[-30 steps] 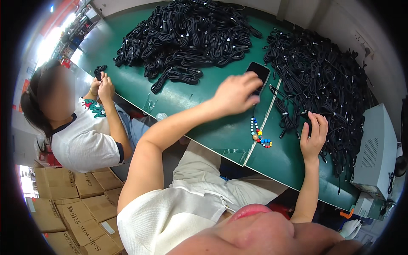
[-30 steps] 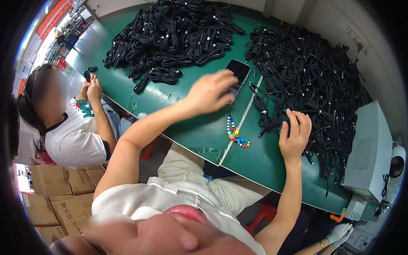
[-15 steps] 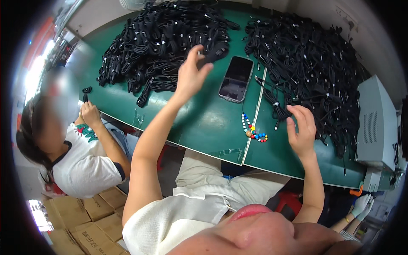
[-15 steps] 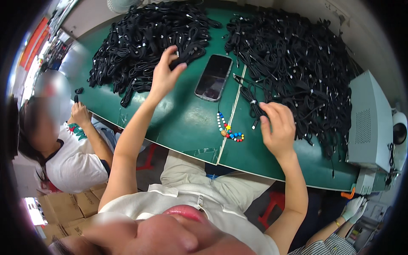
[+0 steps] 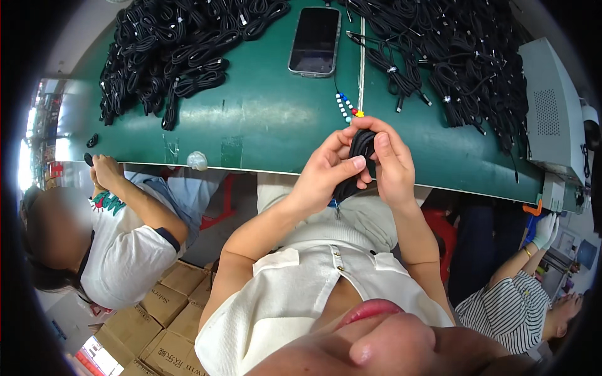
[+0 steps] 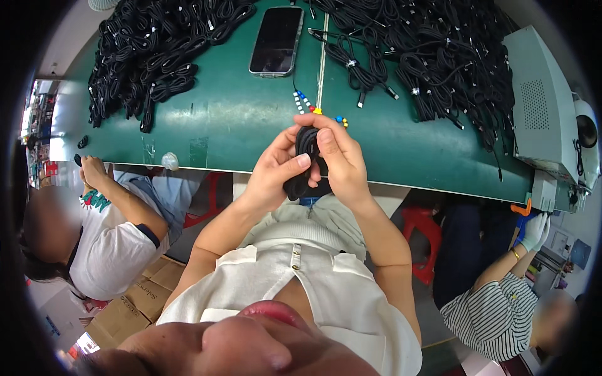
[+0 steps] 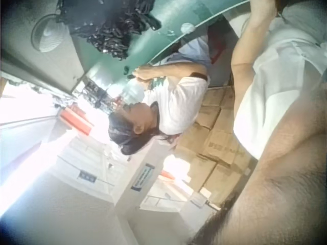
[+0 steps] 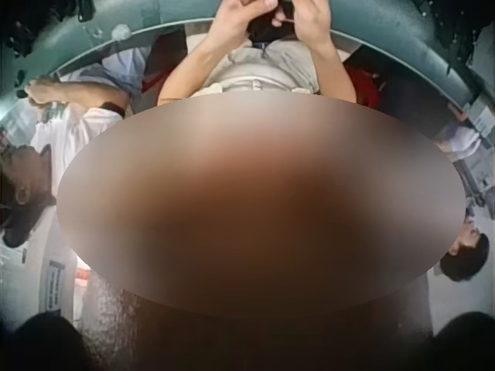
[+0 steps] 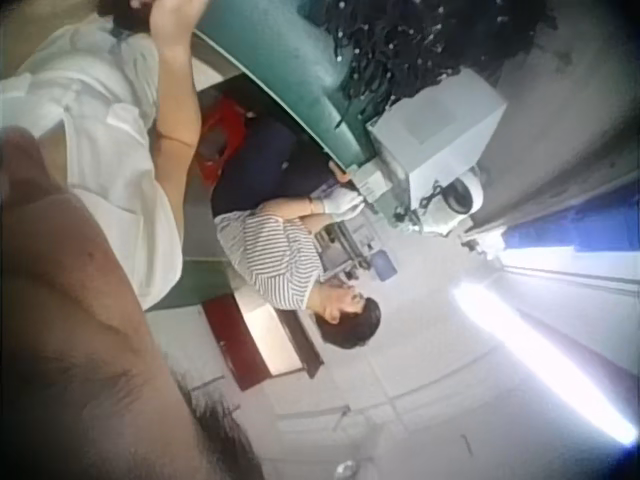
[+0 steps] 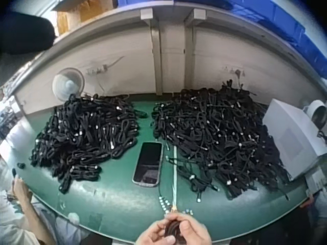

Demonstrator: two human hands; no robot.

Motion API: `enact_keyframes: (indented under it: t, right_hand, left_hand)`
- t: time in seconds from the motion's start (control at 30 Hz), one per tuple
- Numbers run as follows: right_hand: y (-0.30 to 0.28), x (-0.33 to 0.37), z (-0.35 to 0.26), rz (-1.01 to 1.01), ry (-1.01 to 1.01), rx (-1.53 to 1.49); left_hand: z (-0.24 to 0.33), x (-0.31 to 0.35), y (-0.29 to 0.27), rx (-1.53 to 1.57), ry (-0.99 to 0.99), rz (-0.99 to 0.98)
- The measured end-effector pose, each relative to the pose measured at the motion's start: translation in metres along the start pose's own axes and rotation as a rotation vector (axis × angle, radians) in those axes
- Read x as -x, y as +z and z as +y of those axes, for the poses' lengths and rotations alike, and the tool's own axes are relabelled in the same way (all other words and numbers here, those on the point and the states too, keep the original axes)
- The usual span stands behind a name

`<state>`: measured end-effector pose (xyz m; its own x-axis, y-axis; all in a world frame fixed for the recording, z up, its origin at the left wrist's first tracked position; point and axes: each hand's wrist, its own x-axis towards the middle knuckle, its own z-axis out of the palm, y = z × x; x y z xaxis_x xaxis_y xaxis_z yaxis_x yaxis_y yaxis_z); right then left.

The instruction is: Wrapping and organizing black electrical cables at a factory workbench.

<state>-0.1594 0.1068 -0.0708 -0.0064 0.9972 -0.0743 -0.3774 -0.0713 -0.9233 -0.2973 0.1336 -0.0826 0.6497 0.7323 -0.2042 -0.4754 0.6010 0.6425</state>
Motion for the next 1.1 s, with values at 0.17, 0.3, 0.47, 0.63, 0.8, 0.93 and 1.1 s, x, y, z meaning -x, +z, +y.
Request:
enact_keyframes:
  t: [0.17,0.3,0.47,0.63,0.8,0.93,1.1]
  right_hand:
    - [0.005,0.0,0.002,0.003,-0.01,-0.051]
    - [0.014,-0.005,-0.001,-0.013,-0.062,-0.034]
    - [0.005,-0.001,0.014,0.119,-0.38,0.44]
    - [0.006,0.003,0.015,0.116,-0.23,0.274]
    - [0.016,0.004,0.018,0.228,-0.352,0.447]
    - [0.016,-0.001,0.008,0.312,-0.44,0.368]
    - [0.011,-0.022,-0.028,0.42,-0.514,0.219]
  left_hand:
    - [-0.001,0.004,-0.003,0.1,-0.066,-0.012]
    - [-0.001,0.008,-0.01,0.135,-0.035,-0.06]
    - [-0.002,0.009,-0.005,-0.178,0.31,0.098]
    - [-0.005,0.017,-0.008,-0.335,0.356,0.103]
    - [0.0,0.015,-0.009,-0.23,0.379,0.149]
    - [0.008,0.013,-0.006,-0.143,0.159,0.053]
    - [-0.002,0.028,0.0,-0.097,0.131,-0.046]
